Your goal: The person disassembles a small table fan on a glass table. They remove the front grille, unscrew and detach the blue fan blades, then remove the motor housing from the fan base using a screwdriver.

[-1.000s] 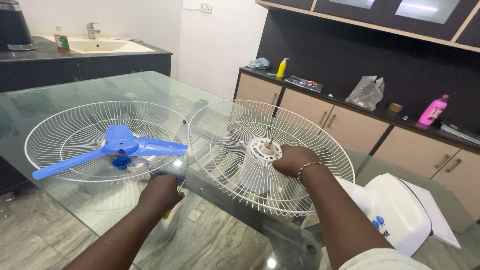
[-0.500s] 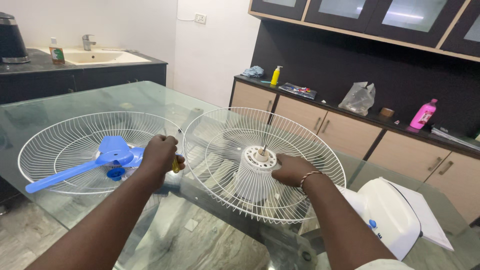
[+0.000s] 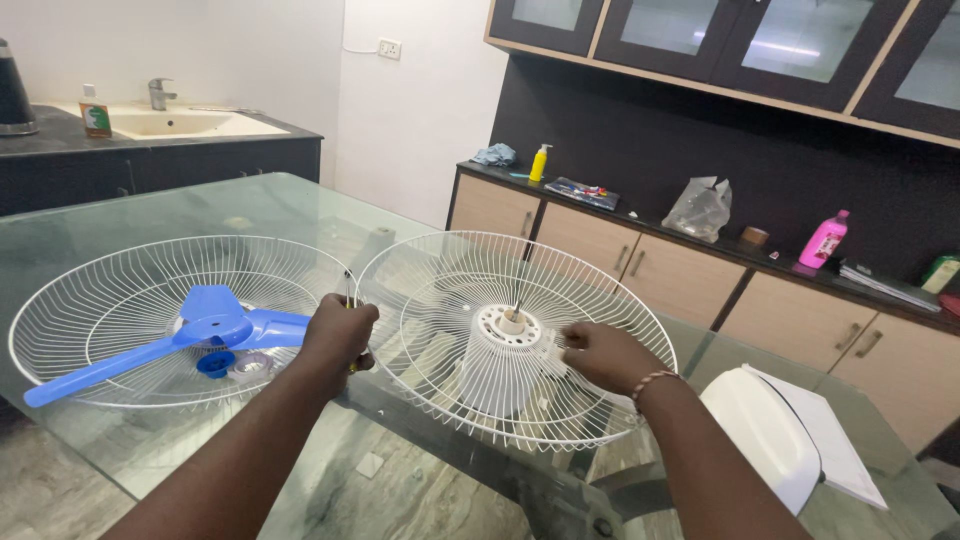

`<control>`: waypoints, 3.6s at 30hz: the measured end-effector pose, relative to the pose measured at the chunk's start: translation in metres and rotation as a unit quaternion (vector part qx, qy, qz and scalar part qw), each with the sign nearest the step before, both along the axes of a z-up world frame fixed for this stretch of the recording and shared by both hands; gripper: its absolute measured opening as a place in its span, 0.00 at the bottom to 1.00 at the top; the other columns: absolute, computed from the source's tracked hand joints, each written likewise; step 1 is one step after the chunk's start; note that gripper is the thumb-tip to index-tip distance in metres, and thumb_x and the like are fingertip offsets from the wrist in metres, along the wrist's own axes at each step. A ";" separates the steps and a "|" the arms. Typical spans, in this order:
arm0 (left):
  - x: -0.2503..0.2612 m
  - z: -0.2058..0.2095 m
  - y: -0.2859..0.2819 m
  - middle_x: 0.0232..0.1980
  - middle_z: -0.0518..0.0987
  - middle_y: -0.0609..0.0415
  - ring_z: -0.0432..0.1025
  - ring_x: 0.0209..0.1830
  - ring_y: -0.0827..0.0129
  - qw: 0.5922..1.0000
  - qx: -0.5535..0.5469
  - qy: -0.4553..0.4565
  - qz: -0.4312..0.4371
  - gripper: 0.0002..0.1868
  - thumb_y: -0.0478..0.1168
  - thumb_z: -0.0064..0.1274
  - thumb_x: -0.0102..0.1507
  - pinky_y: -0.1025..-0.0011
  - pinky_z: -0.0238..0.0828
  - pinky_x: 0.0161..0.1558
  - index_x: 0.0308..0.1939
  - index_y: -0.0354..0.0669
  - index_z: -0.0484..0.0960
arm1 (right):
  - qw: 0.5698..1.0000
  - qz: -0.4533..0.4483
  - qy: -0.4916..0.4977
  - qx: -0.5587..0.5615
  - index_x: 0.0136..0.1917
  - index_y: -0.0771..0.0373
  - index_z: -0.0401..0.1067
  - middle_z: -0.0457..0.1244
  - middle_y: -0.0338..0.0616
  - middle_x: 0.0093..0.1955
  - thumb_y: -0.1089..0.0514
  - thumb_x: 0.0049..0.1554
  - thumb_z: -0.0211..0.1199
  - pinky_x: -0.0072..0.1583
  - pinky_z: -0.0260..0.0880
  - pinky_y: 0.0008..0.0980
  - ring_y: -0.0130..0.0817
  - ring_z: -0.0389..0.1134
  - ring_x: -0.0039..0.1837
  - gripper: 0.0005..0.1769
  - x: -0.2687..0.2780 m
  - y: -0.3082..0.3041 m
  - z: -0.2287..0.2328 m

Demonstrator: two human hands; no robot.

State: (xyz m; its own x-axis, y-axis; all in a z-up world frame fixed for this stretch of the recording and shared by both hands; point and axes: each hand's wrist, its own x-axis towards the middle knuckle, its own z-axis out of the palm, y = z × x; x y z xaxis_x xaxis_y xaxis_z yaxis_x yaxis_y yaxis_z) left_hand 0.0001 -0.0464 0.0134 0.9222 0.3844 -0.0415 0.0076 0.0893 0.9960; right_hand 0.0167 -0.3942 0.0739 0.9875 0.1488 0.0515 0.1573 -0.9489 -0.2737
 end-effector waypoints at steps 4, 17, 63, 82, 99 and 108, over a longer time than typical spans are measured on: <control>0.004 -0.001 0.008 0.31 0.68 0.47 0.65 0.22 0.64 0.999 -0.019 -0.009 -0.035 0.16 0.35 0.51 0.59 0.63 0.68 0.23 0.49 0.29 0.70 | 0.976 -0.179 -0.082 -0.094 0.72 0.47 0.70 0.64 0.45 0.72 0.43 0.57 0.60 0.75 0.59 0.47 0.48 0.57 0.78 0.30 -0.001 -0.032 0.005; 0.007 0.017 0.006 0.23 0.67 0.48 0.62 0.15 0.64 0.996 -0.054 -0.062 -0.043 0.08 0.33 0.49 0.58 0.65 0.61 0.18 0.32 0.26 0.72 | 0.980 -0.104 -0.170 -0.028 0.50 0.63 0.75 0.69 0.51 0.51 0.62 0.48 0.62 0.60 0.74 0.41 0.46 0.72 0.55 0.14 0.039 -0.114 -0.029; -0.033 -0.099 0.288 0.38 0.77 0.41 0.74 0.28 0.66 0.929 -0.063 0.064 0.360 0.15 0.38 0.50 0.71 0.67 0.69 0.28 0.46 0.23 0.73 | 0.902 0.045 -0.133 0.409 0.50 0.60 0.81 0.75 0.41 0.46 0.54 0.60 0.62 0.51 0.75 0.30 0.27 0.75 0.49 0.11 -0.017 0.071 -0.059; -0.049 -0.095 0.218 0.65 0.57 0.28 0.66 0.62 0.47 0.764 0.427 -0.116 0.470 0.29 0.35 0.51 0.69 0.58 0.74 0.55 0.67 0.25 0.55 | 0.883 0.129 -0.144 0.427 0.49 0.63 0.81 0.74 0.40 0.48 0.61 0.58 0.63 0.54 0.75 0.28 0.26 0.74 0.51 0.08 -0.095 0.048 -0.060; -0.089 -0.071 -0.088 0.63 0.72 0.46 0.71 0.65 0.54 0.917 0.278 -0.277 -0.066 0.51 0.59 0.74 0.43 0.59 0.71 0.60 0.64 0.42 0.70 | 0.899 0.116 -0.099 0.410 0.49 0.63 0.81 0.72 0.39 0.45 0.52 0.58 0.64 0.48 0.73 0.26 0.23 0.72 0.46 0.14 -0.059 0.053 -0.048; -0.068 -0.084 -0.106 0.61 0.82 0.48 0.79 0.61 0.61 0.957 0.179 -0.174 -0.145 0.56 0.59 0.73 0.43 0.62 0.77 0.58 0.71 0.51 0.67 | 0.890 0.121 -0.073 0.434 0.51 0.64 0.80 0.71 0.39 0.47 0.51 0.60 0.62 0.50 0.73 0.25 0.23 0.72 0.48 0.15 -0.046 0.053 -0.056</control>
State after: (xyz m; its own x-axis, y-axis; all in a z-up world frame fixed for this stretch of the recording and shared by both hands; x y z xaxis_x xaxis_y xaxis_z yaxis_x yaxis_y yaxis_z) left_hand -0.0679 -0.1521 -0.0711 0.9262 0.0425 0.3746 -0.3578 -0.2134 0.9091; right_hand -0.0290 -0.3409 0.0176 0.9051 0.1972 0.3767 0.4227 -0.3229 -0.8468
